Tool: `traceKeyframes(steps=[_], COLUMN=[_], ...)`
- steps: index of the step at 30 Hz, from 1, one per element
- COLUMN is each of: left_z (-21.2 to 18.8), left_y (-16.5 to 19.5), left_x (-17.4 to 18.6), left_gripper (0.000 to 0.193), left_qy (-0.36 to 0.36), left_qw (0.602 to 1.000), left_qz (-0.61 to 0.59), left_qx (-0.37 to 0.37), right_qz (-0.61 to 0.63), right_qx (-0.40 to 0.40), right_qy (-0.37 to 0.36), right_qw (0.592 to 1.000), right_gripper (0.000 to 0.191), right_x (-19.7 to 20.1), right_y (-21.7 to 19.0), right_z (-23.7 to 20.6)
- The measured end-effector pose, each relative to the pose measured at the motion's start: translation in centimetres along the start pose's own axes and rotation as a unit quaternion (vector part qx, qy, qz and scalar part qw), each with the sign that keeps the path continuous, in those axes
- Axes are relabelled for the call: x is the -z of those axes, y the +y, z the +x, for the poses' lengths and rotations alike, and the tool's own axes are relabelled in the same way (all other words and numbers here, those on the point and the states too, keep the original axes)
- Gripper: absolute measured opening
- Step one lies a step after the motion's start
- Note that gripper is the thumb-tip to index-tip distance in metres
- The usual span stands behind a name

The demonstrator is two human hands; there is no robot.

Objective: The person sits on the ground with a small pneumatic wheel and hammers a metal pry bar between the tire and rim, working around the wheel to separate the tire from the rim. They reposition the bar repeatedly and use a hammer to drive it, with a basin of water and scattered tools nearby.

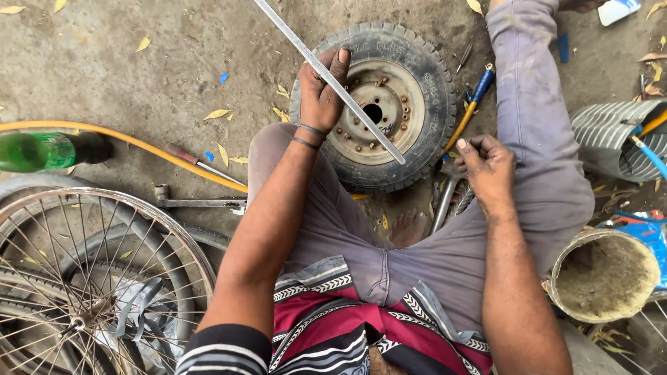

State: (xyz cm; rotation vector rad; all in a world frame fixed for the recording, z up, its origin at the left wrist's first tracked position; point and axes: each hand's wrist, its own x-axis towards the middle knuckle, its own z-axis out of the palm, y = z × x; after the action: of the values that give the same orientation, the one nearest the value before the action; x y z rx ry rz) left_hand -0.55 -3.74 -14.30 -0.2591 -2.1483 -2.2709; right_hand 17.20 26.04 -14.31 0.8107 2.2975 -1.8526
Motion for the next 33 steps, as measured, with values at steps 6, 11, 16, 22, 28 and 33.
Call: traceKeyframes(steps=[6,11,16,22,28,33], left_z=[0.5,-0.6,-1.9,-2.2,-3.0,5.6], left_y=[0.6,1.1,0.6,0.0,7.4,14.7], left_x=[-0.6,-1.0,-1.3,0.5,3.3,4.9], left_gripper=[0.048,0.042,0.039,0.025,0.023,0.029], left_qy=[-0.036,-0.067,-0.085,-0.064,0.045,0.03], left_qw=[0.999,0.994,0.994,0.991,0.948,0.851], left_qz=[0.027,0.067,0.064,0.115,0.261,0.362], left_qx=[-0.021,-0.052,-0.031,-0.012,-0.175,-0.379], right_qz=[-0.036,0.053,-0.275,-0.399,-0.431,-0.357], right_qx=[0.009,0.113,0.288,0.263,0.288,0.281], right_qy=[0.0,0.027,-0.035,-0.05,-0.006,0.049], right_qw=[0.999,0.992,0.917,0.877,0.855,0.889], right_gripper=[0.014,0.019,0.046,0.059,0.068,0.055], right_x=[-0.3,-3.1,-12.5,-16.1,-16.3,-19.7], right_y=[-1.7,-8.6,-14.4,-17.4,-17.4,-16.1], right_z=[-0.2,-3.5,-8.3,-7.2,-7.0,-9.7])
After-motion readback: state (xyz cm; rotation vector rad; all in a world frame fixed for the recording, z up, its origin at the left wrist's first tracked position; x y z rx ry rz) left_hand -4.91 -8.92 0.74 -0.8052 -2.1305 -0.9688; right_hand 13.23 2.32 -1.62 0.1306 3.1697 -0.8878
